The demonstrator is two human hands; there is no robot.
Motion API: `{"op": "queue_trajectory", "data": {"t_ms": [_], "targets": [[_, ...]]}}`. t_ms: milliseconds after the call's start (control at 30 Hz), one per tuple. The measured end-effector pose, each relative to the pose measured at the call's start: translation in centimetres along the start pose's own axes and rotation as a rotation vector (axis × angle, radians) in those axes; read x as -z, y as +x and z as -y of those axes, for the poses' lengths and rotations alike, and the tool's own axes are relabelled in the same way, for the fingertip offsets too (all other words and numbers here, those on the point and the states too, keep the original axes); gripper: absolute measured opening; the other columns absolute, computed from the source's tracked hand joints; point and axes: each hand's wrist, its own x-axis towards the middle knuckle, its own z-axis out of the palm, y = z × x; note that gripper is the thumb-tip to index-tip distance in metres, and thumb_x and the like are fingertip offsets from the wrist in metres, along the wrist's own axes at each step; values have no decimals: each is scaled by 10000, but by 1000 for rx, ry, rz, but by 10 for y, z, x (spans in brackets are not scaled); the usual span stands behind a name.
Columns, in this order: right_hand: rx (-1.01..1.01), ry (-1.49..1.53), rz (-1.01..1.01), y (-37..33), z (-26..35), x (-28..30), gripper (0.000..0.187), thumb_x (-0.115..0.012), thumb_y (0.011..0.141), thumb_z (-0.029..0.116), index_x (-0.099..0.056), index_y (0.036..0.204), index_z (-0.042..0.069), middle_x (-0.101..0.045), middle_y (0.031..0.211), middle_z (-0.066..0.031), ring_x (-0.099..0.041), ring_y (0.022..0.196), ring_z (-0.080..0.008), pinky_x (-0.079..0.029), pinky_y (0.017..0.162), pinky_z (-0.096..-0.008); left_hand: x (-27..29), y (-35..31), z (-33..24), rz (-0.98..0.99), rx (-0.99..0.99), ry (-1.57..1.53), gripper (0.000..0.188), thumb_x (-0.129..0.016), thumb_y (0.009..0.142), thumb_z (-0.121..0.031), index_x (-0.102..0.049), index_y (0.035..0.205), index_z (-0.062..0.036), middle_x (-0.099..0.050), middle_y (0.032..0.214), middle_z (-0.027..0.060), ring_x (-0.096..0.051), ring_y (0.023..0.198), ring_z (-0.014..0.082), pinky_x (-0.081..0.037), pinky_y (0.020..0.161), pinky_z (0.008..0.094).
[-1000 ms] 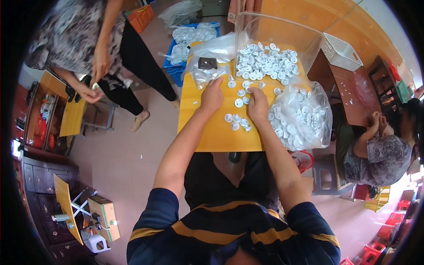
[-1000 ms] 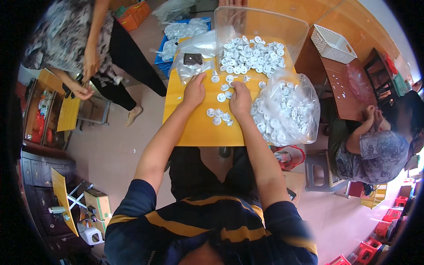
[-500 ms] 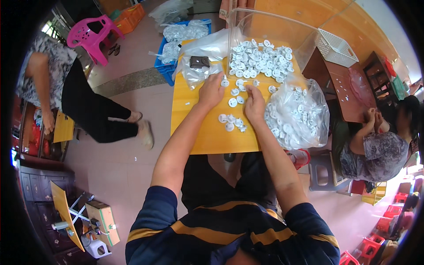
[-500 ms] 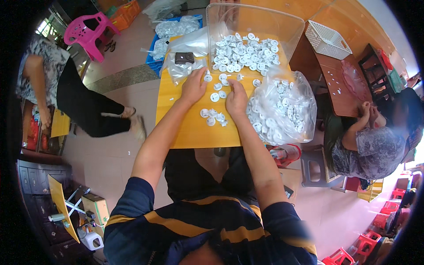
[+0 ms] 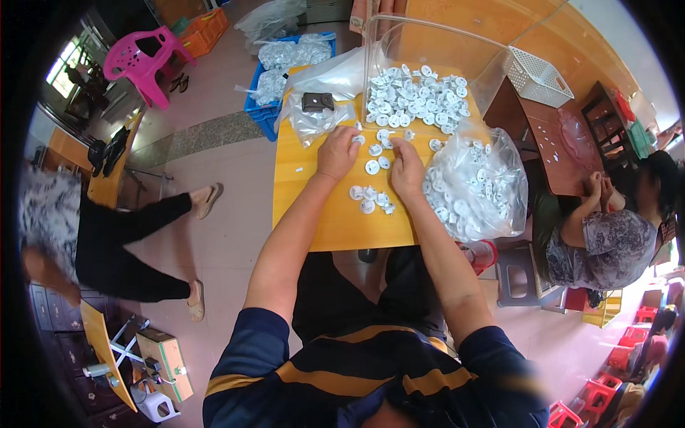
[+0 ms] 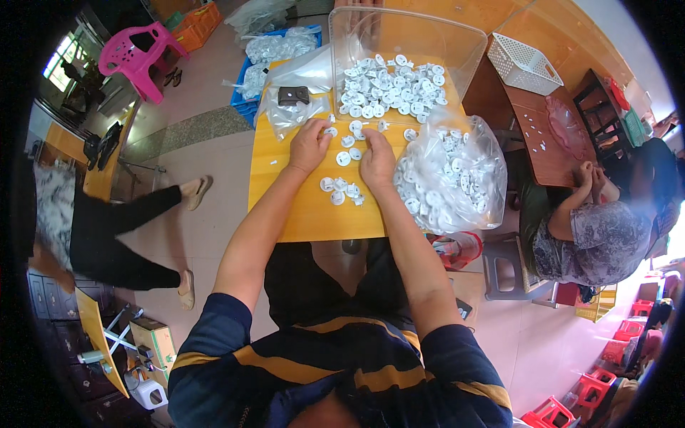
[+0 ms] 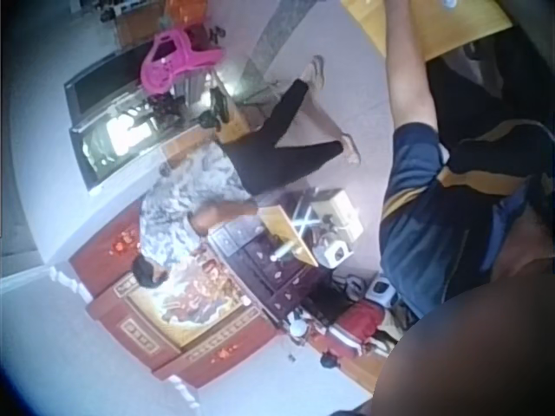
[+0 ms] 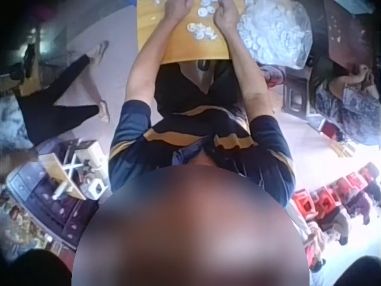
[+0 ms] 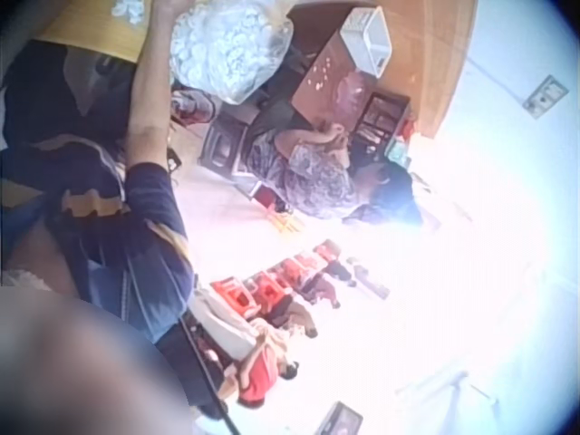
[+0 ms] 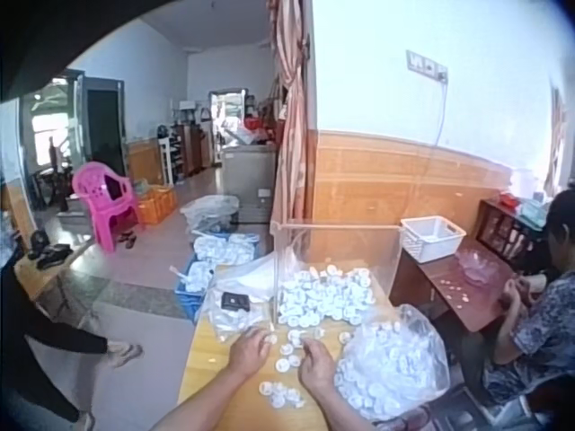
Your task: The person sorts and inspects small white plastic components by hand at a table.
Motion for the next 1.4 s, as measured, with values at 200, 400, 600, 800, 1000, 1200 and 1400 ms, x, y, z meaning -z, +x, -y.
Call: {"op": "queue_trajectory", "data": {"t_ms": [200,400,600,800,1000,1200,1400], "targets": [[-19,-7,5,1,1,2,446,-478,812,-110,-647,1195,44,-673,1168,-181,-643,1081,-368,-515,961,-415,5,-2,-7,137,35,-73,143,-703,862,-91,-601,962,-85,-646,932,63,-676,816,268,-536,731,401],[0,-91,14,1,6,4,454,-477,806,-100,-641,1200,56,-671,1157,-165,-635,1074,-367,-507,952,-422,9,-4,-12,79,-174,-26,223,-574,801,5,-602,993,-106,-651,1016,97,-647,967,342,-539,798,458],[-7,-91,19,1,5,4,458,-483,806,-104,-639,1205,57,-671,1156,-172,-632,1074,-378,-504,954,-437,9,-3,-8,94,-76,-51,341,-509,799,25,-628,1108,-56,-661,1103,137,-653,976,338,-549,830,428],[18,-91,44,2,8,4,482,-480,792,-116,-638,1216,51,-669,1200,-173,-619,1102,-396,-493,983,-444,9,-3,-4,111,-134,11,443,-509,808,-6,-630,1226,-90,-653,1224,121,-614,1122,356,-524,930,461],[47,-165,74,1,13,6,512,-493,784,-110,-640,1246,55,-655,1289,-156,-588,1190,-387,-452,1061,-442,10,-2,-8,217,-169,-7,579,-494,787,49,-607,1337,-92,-629,1323,149,-575,1213,360,-477,1040,443],[60,-165,94,2,11,7,507,-499,787,-105,-647,1243,62,-660,1272,-163,-588,1184,-388,-453,1058,-445,9,-2,-8,198,-205,-17,573,-497,790,41,-622,1330,-104,-665,1267,137,-596,1163,349,-485,1020,442],[60,-165,86,0,14,7,497,-512,787,-106,-660,1229,67,-673,1240,-166,-594,1172,-383,-458,1047,-444,8,-2,-9,232,-219,4,548,-500,808,30,-645,1313,-126,-701,1176,119,-611,1064,337,-498,943,447]]}}
